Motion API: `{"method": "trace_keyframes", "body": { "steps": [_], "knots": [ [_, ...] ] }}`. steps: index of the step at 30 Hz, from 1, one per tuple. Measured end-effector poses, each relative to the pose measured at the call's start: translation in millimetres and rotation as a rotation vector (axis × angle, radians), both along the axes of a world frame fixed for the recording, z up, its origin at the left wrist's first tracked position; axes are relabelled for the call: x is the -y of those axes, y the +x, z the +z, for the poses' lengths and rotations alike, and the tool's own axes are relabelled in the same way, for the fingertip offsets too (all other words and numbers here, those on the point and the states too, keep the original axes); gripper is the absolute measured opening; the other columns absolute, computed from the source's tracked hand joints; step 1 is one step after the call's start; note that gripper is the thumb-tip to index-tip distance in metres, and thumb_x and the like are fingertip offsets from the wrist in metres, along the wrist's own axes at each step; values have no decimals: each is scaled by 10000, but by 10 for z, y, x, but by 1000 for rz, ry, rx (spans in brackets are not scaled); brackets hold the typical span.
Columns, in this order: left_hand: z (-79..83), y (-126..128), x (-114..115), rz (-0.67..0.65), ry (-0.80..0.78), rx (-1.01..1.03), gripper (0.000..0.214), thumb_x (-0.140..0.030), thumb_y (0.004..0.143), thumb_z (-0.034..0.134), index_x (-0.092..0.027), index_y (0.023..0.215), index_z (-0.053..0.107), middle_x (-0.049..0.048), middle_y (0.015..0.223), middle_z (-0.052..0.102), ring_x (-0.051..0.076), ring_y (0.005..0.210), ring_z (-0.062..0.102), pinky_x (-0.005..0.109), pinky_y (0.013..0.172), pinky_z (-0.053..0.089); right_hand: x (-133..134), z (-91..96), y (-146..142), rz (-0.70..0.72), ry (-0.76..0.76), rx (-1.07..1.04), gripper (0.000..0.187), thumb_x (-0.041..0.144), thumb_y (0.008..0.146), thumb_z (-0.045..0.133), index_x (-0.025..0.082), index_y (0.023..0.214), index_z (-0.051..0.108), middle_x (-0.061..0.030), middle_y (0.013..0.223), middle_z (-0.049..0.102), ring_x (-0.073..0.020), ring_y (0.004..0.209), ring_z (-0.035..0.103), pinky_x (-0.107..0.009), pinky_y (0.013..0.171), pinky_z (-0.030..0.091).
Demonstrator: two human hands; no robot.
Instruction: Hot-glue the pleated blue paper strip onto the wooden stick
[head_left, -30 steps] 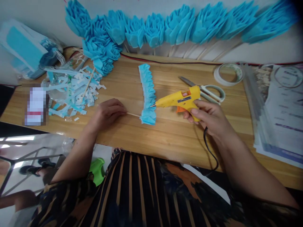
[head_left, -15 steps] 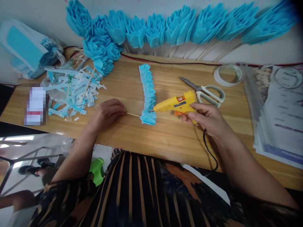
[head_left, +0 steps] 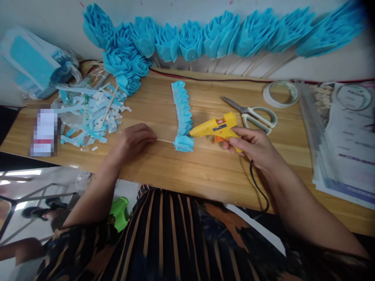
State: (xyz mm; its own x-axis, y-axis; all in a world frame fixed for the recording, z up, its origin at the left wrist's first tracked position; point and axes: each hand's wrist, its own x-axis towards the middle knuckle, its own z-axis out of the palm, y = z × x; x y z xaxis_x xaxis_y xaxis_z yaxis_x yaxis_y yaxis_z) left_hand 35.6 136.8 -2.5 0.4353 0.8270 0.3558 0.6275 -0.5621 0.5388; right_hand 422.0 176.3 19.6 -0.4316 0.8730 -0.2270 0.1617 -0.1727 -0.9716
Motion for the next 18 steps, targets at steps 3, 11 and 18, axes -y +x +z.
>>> {"method": "trace_keyframes", "body": {
  "steps": [3,11,18],
  "knots": [
    [-8,1,-9,-2,11,-3,199,-285,1031,586,-197,938,738,61,908,713,179,824,686,293,735,536,3,20,-20,-3,2,4,230,460,849,782,235,899,792,-38,752,707,-119,573,539,-252,438,304],
    [-9,5,2,14,0,-18,193,-280,1039,576,-189,971,732,72,933,713,185,846,688,297,753,532,-3,9,-25,-4,20,0,244,470,871,758,231,911,788,-39,772,708,-112,578,531,-248,439,298],
    [-22,2,2,23,38,-72,194,-277,1049,559,-198,985,724,66,949,718,179,854,691,295,760,534,-15,32,-59,-106,4,-63,306,528,814,801,228,842,745,-39,756,690,-114,556,513,-250,424,254]
  ]
}}
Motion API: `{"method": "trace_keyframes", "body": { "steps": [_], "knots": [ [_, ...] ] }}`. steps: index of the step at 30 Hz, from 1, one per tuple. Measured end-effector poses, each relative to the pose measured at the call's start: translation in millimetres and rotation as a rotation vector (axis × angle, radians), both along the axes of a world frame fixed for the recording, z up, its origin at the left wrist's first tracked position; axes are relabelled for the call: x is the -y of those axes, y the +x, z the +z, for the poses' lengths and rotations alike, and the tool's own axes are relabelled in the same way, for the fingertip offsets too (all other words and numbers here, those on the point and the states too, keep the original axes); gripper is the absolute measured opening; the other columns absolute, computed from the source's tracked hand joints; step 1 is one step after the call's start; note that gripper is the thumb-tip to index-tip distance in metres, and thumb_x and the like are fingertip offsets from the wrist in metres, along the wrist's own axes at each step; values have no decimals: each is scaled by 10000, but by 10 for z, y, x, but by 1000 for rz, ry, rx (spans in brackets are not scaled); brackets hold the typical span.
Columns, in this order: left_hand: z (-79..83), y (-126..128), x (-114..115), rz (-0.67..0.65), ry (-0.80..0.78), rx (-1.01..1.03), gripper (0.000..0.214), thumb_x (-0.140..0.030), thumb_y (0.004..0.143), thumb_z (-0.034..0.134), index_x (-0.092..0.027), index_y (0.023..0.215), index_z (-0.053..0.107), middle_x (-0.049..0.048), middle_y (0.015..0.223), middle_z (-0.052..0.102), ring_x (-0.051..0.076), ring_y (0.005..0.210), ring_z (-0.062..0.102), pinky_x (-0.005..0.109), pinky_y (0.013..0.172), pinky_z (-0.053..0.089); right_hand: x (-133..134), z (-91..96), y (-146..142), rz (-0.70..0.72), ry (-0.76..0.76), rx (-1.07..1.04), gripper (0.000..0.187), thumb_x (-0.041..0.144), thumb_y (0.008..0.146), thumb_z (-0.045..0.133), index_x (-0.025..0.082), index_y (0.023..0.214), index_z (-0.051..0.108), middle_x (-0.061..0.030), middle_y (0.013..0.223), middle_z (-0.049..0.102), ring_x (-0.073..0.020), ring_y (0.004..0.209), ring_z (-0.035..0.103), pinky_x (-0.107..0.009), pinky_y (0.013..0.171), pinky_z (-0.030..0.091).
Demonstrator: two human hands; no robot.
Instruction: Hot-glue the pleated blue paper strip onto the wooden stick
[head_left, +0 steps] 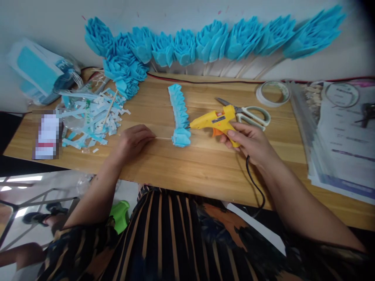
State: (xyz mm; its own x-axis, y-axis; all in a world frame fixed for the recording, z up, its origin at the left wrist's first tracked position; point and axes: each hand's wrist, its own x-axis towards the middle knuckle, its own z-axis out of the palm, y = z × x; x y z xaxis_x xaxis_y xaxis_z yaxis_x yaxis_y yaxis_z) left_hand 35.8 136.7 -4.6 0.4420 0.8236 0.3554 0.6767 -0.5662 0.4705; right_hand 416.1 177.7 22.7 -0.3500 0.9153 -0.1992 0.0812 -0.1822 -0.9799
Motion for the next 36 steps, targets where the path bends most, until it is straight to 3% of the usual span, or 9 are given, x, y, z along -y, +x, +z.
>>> {"method": "trace_keyframes", "body": {
  "steps": [5,14,20,24,32,36],
  "knots": [
    [-4,24,-2,28,24,-11,208,-288,1047,559,-193,981,732,68,940,725,182,845,693,305,763,537,-26,38,-13,-87,11,-42,350,569,796,803,239,821,688,-42,745,666,-126,545,497,-264,424,256],
    [-6,72,-22,46,91,-7,150,-227,986,601,-173,918,724,50,893,711,157,805,672,252,719,508,-108,-53,13,-180,-8,-142,369,572,763,836,250,818,663,-34,746,670,-129,555,521,-273,423,304],
    [-3,44,-34,33,57,-10,198,-282,990,592,-171,895,726,60,887,708,164,789,660,265,722,515,-127,-80,-3,-128,41,-131,359,565,791,811,246,847,656,-38,767,671,-125,559,527,-270,430,303],
    [45,11,-24,-7,16,-8,234,-310,1018,575,-172,903,725,66,888,708,170,797,665,275,734,512,-131,-66,-65,-100,60,-127,338,560,843,769,244,864,651,-44,786,669,-135,593,565,-285,483,392],
    [68,-90,119,-38,-27,-8,208,-318,1022,594,-184,935,727,56,893,695,171,800,661,280,719,504,-247,190,-276,-42,20,-124,365,567,855,776,220,810,669,-48,804,709,-136,626,600,-271,539,465],
    [19,-108,189,20,27,-4,202,-321,1012,614,-193,921,741,60,904,695,179,840,661,294,733,529,-271,86,-332,-21,34,-200,337,538,841,793,214,824,701,-36,804,724,-126,644,589,-258,581,483]
  ]
}}
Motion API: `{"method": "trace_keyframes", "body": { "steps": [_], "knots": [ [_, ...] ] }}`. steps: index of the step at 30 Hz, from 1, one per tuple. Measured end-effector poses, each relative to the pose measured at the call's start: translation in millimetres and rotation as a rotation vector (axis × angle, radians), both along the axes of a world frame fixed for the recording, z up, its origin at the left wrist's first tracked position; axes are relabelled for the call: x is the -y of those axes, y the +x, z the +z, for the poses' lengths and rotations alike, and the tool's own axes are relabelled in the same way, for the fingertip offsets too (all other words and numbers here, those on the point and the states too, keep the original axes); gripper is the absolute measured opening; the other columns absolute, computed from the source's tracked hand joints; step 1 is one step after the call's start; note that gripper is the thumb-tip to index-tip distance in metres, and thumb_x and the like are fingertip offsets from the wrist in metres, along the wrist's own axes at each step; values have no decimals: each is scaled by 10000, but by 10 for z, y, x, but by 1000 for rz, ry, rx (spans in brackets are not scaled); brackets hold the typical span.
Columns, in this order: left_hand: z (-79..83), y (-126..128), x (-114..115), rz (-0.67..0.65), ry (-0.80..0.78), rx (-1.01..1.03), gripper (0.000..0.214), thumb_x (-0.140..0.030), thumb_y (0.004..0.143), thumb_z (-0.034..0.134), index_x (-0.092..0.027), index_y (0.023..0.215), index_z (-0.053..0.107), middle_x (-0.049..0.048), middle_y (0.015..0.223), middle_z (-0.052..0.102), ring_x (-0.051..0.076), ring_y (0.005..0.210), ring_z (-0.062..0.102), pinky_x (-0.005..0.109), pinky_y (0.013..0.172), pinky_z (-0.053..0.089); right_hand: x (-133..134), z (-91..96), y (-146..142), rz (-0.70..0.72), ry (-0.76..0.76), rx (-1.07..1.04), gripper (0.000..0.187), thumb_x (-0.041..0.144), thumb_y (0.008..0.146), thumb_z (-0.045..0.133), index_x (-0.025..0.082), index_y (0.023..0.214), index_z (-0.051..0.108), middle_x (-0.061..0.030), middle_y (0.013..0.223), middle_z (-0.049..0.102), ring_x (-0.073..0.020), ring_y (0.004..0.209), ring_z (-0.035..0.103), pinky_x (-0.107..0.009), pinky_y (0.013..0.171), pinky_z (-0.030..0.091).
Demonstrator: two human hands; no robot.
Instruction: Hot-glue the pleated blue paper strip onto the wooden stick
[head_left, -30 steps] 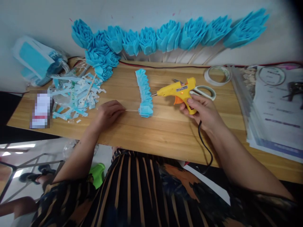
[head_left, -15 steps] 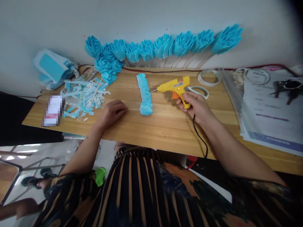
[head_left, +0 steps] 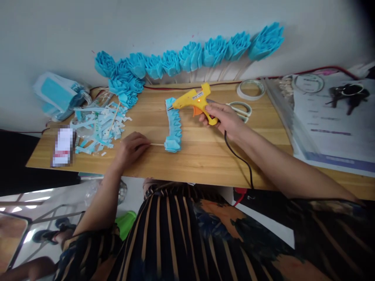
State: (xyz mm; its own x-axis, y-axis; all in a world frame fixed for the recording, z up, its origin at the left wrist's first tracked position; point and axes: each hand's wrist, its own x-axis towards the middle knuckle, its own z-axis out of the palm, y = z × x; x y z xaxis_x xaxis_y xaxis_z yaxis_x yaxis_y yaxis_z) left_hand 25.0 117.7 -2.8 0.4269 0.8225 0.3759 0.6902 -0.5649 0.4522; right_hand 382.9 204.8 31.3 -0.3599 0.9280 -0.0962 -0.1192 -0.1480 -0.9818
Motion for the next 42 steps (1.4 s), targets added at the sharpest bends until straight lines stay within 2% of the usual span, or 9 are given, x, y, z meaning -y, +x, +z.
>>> {"method": "trace_keyframes", "body": {
  "steps": [4,7,15,29,36,42],
  "knots": [
    [-20,14,14,32,29,26,172,-298,995,642,-194,908,749,51,898,699,172,839,657,296,731,534,21,-215,54,5,74,-47,294,491,839,805,206,861,735,-24,788,730,-114,642,588,-260,622,496],
    [-10,16,11,54,17,22,155,-290,982,661,-203,901,762,43,901,707,172,838,659,304,737,536,30,-285,104,9,99,-23,294,487,844,794,201,905,758,-31,814,746,-114,656,603,-264,635,507],
    [19,6,21,66,-14,31,113,-224,952,687,-226,912,793,38,900,706,177,834,660,313,737,539,36,-266,90,-11,200,71,261,472,856,792,220,922,793,-29,782,721,-130,649,601,-270,570,488],
    [66,27,40,124,-58,-13,148,-240,970,665,-233,919,804,38,905,728,194,842,664,344,764,538,24,-270,100,-27,185,75,310,503,839,811,201,906,786,-34,766,711,-129,629,606,-262,540,501],
    [60,14,45,155,-74,-37,151,-254,971,658,-248,937,805,40,921,731,207,857,669,364,779,549,29,-267,106,-26,174,77,329,521,849,803,204,934,787,-33,754,694,-120,611,589,-236,467,438],
    [57,25,24,122,-38,-23,141,-225,964,661,-225,925,796,42,915,728,197,851,666,340,769,546,17,-249,100,-14,170,48,331,546,837,805,225,916,786,-32,790,728,-124,630,606,-235,477,455]
  ]
}}
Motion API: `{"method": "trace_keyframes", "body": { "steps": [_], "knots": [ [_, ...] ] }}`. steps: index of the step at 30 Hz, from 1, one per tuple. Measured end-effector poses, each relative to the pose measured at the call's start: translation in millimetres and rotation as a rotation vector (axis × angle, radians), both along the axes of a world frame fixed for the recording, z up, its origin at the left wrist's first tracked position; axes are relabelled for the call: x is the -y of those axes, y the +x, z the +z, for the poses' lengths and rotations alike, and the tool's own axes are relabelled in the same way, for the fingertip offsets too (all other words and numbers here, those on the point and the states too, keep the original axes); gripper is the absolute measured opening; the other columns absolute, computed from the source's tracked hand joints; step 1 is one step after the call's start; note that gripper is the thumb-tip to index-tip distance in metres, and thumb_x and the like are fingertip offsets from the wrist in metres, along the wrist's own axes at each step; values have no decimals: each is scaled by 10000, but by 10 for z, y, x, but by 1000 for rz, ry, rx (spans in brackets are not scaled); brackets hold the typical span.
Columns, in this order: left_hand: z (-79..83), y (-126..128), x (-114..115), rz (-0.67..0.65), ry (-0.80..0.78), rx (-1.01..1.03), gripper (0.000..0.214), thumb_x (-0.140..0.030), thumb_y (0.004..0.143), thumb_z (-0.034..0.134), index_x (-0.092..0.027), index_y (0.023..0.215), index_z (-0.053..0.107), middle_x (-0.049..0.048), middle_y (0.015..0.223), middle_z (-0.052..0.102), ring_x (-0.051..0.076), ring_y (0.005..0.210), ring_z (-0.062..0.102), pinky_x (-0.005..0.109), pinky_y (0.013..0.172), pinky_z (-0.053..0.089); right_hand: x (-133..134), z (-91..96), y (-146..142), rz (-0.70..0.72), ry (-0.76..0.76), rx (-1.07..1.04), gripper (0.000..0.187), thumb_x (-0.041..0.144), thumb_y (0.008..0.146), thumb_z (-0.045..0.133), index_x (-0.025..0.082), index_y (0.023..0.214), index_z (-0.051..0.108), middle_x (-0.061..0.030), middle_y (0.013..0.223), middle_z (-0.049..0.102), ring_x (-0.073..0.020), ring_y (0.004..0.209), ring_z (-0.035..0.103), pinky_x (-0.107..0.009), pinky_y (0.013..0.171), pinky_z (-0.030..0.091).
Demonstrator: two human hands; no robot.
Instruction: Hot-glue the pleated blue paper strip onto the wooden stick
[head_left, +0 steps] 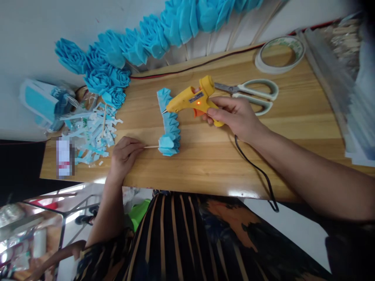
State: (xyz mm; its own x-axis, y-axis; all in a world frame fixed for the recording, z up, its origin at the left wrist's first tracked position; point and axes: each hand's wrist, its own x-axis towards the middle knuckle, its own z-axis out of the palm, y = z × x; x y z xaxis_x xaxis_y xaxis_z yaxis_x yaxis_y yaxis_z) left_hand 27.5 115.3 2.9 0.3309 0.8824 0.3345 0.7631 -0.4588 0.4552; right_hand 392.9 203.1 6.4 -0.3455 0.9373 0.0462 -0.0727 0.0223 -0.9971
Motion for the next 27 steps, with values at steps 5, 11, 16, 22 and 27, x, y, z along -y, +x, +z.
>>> {"method": "trace_keyframes", "body": {
  "steps": [5,11,16,22,27],
  "knots": [
    [-1,-1,-6,12,-10,-10,153,-250,972,650,-217,915,787,41,917,724,196,857,662,340,786,549,-5,-12,-8,14,8,-15,299,514,869,789,221,922,780,-32,793,729,-123,639,611,-234,485,454],
    [-1,-1,-33,44,-32,-47,195,-296,990,610,-229,927,783,47,934,721,213,886,664,370,819,553,-25,-55,-28,22,34,-69,375,581,820,811,218,905,773,-22,764,708,-117,625,583,-229,479,440],
    [-8,12,-57,28,-15,-40,189,-297,994,605,-254,930,778,38,926,722,214,881,664,371,811,548,-35,-70,-42,23,25,-80,348,555,825,816,219,898,761,-19,757,692,-117,626,573,-236,499,450],
    [-35,2,-51,66,-7,-55,205,-327,981,624,-224,925,792,55,938,719,214,904,657,368,828,530,-33,-81,-41,22,12,-37,320,539,853,795,228,914,750,-9,757,684,-129,645,595,-246,524,468],
    [-67,-30,-59,60,-3,-52,188,-326,970,645,-231,933,803,58,938,720,211,907,658,363,825,523,-38,-101,-39,29,47,-35,408,614,829,782,215,908,754,-14,759,693,-121,629,578,-229,494,435]
  ]
}}
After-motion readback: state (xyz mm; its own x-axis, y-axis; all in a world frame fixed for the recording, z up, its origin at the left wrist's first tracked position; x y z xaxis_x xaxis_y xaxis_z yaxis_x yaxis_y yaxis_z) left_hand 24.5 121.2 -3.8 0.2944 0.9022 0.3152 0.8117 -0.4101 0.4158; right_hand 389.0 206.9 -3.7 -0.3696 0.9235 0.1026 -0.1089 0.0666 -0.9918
